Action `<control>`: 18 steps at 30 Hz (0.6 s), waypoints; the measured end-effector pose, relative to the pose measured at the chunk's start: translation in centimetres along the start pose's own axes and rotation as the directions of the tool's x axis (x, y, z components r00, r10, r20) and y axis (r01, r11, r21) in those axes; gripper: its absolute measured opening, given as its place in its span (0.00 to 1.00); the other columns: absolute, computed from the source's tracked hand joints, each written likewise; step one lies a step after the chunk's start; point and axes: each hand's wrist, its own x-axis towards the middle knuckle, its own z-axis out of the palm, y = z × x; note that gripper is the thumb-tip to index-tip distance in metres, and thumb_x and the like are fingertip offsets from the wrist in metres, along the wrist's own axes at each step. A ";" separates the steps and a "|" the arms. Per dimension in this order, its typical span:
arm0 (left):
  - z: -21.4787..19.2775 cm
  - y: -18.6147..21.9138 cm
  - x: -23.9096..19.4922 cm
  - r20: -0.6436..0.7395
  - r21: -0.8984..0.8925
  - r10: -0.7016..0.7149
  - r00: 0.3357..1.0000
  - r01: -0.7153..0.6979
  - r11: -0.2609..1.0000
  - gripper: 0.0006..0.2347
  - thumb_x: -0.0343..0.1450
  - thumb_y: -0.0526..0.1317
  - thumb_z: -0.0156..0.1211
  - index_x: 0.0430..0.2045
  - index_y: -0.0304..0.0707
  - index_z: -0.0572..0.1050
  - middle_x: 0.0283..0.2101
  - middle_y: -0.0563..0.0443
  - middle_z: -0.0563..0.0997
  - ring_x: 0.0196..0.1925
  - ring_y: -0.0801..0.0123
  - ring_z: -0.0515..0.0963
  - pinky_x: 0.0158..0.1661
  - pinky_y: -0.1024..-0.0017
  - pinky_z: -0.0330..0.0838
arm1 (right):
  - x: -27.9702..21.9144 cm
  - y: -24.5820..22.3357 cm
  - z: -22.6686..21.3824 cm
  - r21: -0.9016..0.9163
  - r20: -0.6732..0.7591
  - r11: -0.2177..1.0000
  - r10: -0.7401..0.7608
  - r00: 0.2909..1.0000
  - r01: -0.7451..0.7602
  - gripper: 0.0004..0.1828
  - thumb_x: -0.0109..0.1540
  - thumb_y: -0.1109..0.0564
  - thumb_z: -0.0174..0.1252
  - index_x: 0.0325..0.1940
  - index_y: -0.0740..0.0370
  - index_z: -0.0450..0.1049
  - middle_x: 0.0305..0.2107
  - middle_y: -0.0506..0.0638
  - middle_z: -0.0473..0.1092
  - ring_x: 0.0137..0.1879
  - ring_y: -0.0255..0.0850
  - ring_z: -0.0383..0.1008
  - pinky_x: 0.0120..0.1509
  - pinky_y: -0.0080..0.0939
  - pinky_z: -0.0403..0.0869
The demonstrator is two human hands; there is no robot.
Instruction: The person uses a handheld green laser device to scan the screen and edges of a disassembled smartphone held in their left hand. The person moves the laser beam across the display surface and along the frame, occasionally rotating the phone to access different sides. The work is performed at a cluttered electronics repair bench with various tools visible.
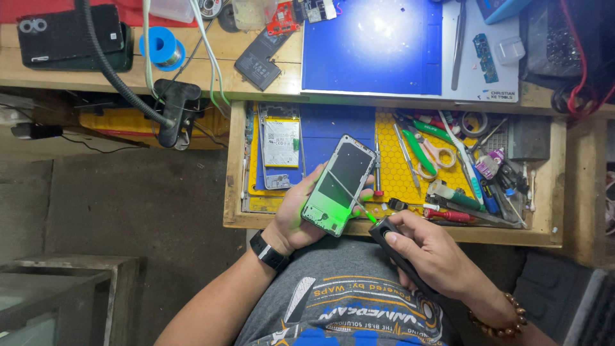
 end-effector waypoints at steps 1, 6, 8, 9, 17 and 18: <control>0.0 0.0 0.0 0.018 -0.011 0.003 1.000 -0.003 1.000 0.25 0.83 0.52 0.32 0.70 0.34 0.60 0.65 0.33 0.71 0.64 0.50 0.75 0.57 0.58 0.75 | 0.0 0.1 0.0 -0.012 0.013 1.000 -0.010 1.000 0.010 0.17 0.64 0.53 0.52 0.53 0.65 0.69 0.21 0.50 0.71 0.17 0.35 0.72 0.19 0.36 0.70; 0.5 0.1 0.2 -0.012 -0.002 -0.005 1.000 0.005 1.000 0.25 0.82 0.51 0.33 0.68 0.31 0.61 0.64 0.33 0.72 0.63 0.49 0.76 0.57 0.57 0.75 | 0.1 -0.3 0.0 -0.069 -0.043 0.998 -0.005 0.999 0.002 0.18 0.64 0.53 0.51 0.55 0.62 0.69 0.19 0.50 0.69 0.17 0.35 0.72 0.18 0.36 0.69; 0.8 0.1 0.1 -0.002 0.003 0.004 1.000 -0.004 1.000 0.24 0.83 0.50 0.33 0.68 0.31 0.62 0.64 0.32 0.72 0.62 0.50 0.76 0.57 0.58 0.76 | 0.1 -0.4 0.0 -0.070 -0.027 0.998 0.008 1.000 -0.009 0.16 0.65 0.53 0.51 0.53 0.64 0.70 0.20 0.50 0.70 0.17 0.35 0.72 0.20 0.35 0.70; 1.0 0.1 0.1 0.003 0.007 0.008 1.000 -0.008 1.000 0.24 0.83 0.50 0.33 0.68 0.31 0.62 0.64 0.32 0.72 0.61 0.51 0.76 0.57 0.59 0.76 | 0.1 -0.5 -0.1 -0.070 -0.019 0.997 0.013 1.000 -0.014 0.16 0.65 0.52 0.51 0.51 0.65 0.71 0.21 0.50 0.70 0.18 0.34 0.72 0.20 0.34 0.70; 1.5 0.3 -0.1 0.058 0.026 -0.011 0.998 0.010 1.000 0.24 0.84 0.50 0.31 0.68 0.30 0.61 0.61 0.31 0.73 0.58 0.53 0.78 0.54 0.62 0.79 | 0.7 -0.8 -0.7 -0.075 -0.066 0.996 -0.044 0.997 0.039 0.15 0.65 0.52 0.51 0.50 0.65 0.70 0.19 0.50 0.69 0.17 0.35 0.72 0.18 0.35 0.69; 1.5 0.3 0.0 0.057 0.033 -0.014 0.998 0.013 0.999 0.24 0.84 0.50 0.31 0.68 0.30 0.61 0.61 0.31 0.73 0.58 0.53 0.79 0.53 0.62 0.79 | 0.8 -0.8 -0.7 -0.067 -0.066 0.997 -0.043 0.997 0.038 0.15 0.65 0.52 0.51 0.49 0.65 0.70 0.19 0.49 0.69 0.17 0.35 0.72 0.18 0.35 0.69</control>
